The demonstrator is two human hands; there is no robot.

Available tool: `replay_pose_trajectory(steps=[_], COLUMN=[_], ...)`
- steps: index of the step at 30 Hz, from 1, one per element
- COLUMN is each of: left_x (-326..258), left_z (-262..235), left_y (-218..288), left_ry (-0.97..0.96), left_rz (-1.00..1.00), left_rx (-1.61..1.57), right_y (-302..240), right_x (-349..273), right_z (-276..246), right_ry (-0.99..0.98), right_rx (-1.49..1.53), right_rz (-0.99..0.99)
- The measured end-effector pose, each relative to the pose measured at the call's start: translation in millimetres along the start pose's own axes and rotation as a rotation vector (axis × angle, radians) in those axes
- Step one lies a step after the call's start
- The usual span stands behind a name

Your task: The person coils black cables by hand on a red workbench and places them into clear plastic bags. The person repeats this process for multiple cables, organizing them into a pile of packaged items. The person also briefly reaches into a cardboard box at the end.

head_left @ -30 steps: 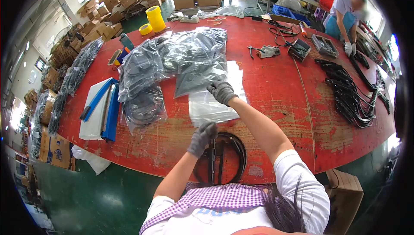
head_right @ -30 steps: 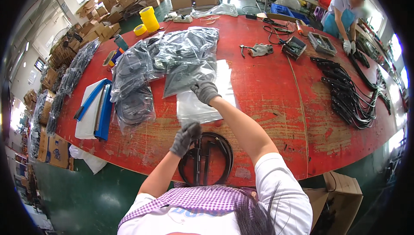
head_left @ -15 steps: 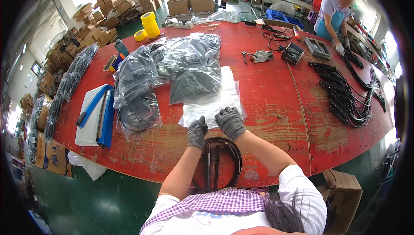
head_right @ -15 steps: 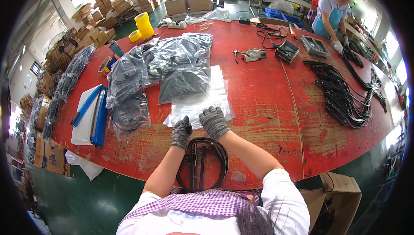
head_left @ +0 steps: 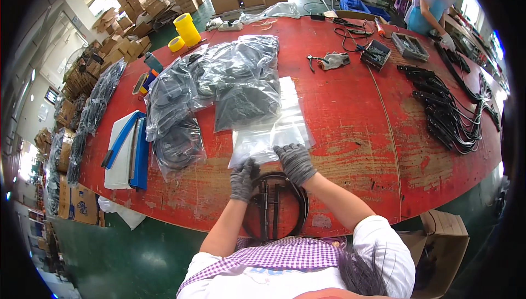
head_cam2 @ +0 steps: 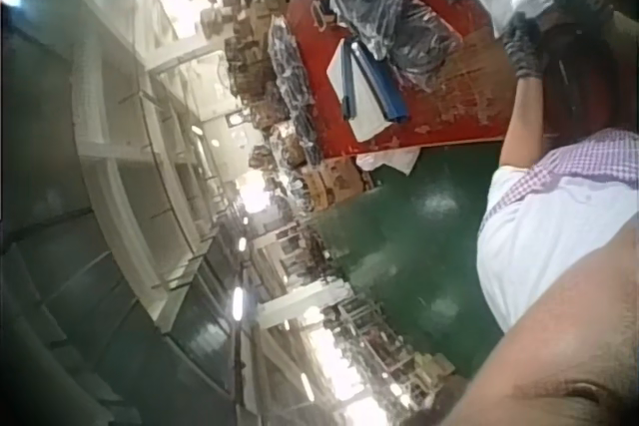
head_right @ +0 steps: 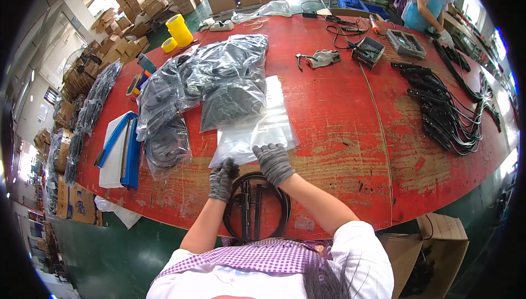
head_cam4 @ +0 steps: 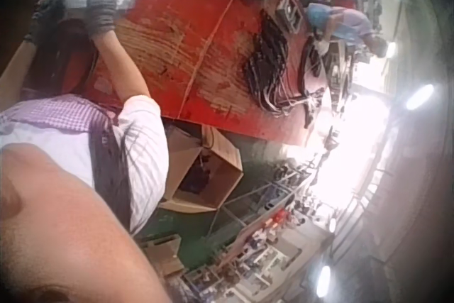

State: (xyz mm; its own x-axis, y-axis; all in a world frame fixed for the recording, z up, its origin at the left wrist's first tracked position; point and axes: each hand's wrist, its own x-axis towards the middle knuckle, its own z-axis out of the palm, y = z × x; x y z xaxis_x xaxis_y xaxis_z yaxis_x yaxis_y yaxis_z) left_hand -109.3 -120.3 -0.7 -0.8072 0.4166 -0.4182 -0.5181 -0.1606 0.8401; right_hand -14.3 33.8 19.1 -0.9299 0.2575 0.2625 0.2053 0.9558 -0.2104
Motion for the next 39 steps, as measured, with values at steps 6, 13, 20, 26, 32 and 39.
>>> replay_pose_trajectory(steps=[6, 13, 20, 26, 32, 39], left_x=[6, -13, -45, 32, 24, 14], left_z=[-31, -47, 13, -30, -29, -32], left_y=[-15, -10, 23, 25, 38, 13], left_ry=[0.036, -0.016, -0.070, -0.045, -0.164, -0.102], left_rz=[0.079, 0.131, 1.434, 1.141, 1.167, 0.699], left_rx=[-0.019, 0.153, 1.381, 1.695, 1.737, 2.045], right_y=[5, 15, -13, -4, -13, 36], right_x=[0, 6, 14, 4, -24, -36], right_z=[-16, -15, -41, -44, -21, 14], right_ry=[-0.010, -0.014, -0.188, -0.008, 0.405, -0.264], right_rx=[0.054, 0.206, 0.223, -0.059, -0.112, -0.391], right_rz=[-0.094, -0.037, 0.095, 0.056, -0.322, 0.167])
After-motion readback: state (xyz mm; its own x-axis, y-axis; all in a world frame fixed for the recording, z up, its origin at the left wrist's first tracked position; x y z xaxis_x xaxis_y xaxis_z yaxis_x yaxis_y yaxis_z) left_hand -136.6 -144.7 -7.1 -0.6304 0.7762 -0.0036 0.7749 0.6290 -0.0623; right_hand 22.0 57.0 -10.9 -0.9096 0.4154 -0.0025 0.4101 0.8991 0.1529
